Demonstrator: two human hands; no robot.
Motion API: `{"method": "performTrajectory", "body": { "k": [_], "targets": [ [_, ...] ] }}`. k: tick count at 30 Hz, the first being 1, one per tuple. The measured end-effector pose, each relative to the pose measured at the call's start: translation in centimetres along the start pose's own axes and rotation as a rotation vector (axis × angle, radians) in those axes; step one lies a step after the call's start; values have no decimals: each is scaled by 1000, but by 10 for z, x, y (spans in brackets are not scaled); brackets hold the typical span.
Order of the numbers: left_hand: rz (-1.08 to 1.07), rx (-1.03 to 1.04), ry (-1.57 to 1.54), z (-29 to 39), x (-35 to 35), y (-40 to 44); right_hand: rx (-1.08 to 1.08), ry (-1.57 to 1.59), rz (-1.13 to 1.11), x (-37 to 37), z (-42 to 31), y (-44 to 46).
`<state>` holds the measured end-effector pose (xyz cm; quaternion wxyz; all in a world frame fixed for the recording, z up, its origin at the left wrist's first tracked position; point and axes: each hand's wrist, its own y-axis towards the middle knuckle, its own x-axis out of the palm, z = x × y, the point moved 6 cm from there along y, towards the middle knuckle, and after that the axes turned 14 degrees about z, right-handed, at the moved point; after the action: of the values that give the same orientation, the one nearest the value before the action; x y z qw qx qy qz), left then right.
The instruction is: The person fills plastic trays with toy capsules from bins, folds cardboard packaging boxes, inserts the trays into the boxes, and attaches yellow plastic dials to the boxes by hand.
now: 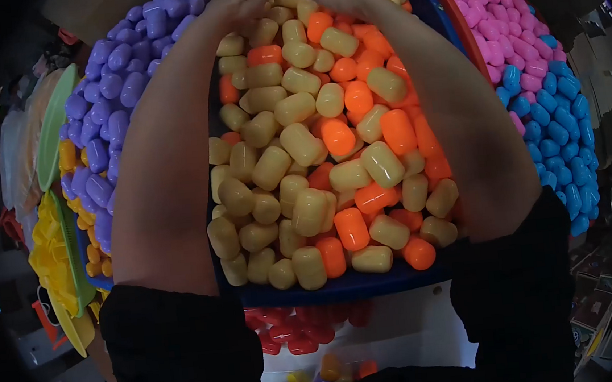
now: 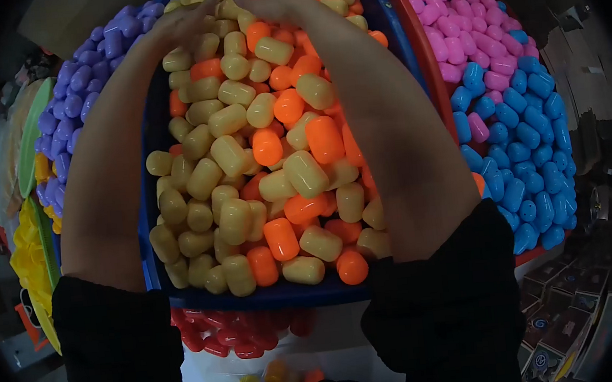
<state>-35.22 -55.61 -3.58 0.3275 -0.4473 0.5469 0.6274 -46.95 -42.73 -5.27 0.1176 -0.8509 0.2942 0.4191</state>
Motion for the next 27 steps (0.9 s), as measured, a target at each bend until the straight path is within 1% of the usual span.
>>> {"method": "performTrajectory", "body": {
  "k": [1, 2, 6, 7, 9, 10, 11, 12, 13, 14, 15, 17, 18, 19, 20, 21, 22, 23, 24, 25, 26, 27],
  "targets": [
    [-4, -3, -8, 7, -2, -2, 5, 19, -71, 2, -1, -4],
    [-103, -155, -96, 6, -3, -3, 7, 37, -141, 2, -5, -10],
    [-480, -753, -433, 46, -49, -23, -5, 114, -396, -13, -27, -44],
    [-474, -752, -425, 54, -59, -27, -12, 139, -455, -18, -37, -55],
    [-599, -825, -419, 71, -65, -44, -18, 183, -576, -30, -51, -85],
    [-652, -785, -440, 77, -68, -51, -21, 205, -632, -38, -60, -101],
    [-643, -754, -527, 85, -71, -56, -25, 224, -682, -49, -68, -117],
    [-641, -725, -617, 103, -82, -68, -73, 120, -613, -58, -77, -134],
    [-688, -678, -663, 118, -93, -78, -152, -94, -668, -60, -85, -149],
    [-673, -582, -618, 132, -106, -89, -231, -310, -715, -61, -90, -164],
    [-654, -485, -573, 149, -120, -100, -231, -310, -709, -66, -92, -182],
    [-642, -509, -590, 176, -156, -128, -400, -425, -721, -79, -93, -220],
    [-638, -542, -611, 184, -170, -139, -404, -433, -707, -95, -94, -232],
    [-611, -404, -691, 192, -179, -145, -330, -263, -693, -115, -97, -242],
    [-597, -401, -686, 190, -185, -147, -259, -93, -680, -131, -97, -247],
    [-499, -439, -709, 188, -197, -145, -269, -100, -677, -140, -91, -243],
    [-406, -477, -730, 184, -204, -143, -194, 45, -544, -151, -83, -226],
    [-270, -409, -781, 163, -193, -131, -117, 189, -409, -160, -75, -204],
    [-266, -410, -779, 151, -179, -118, -92, 231, -248, -159, -60, -177],
    [-159, -501, -759, 134, -169, -104, -66, 269, -86, -150, -39, -145],
    [-51, -589, -739, 115, -156, -89, -69, 264, -83, -127, -17, -112],
    [-48, -585, -740, 98, -129, -76, -98, 155, 105, -112, 8, -75]
  ]
}}
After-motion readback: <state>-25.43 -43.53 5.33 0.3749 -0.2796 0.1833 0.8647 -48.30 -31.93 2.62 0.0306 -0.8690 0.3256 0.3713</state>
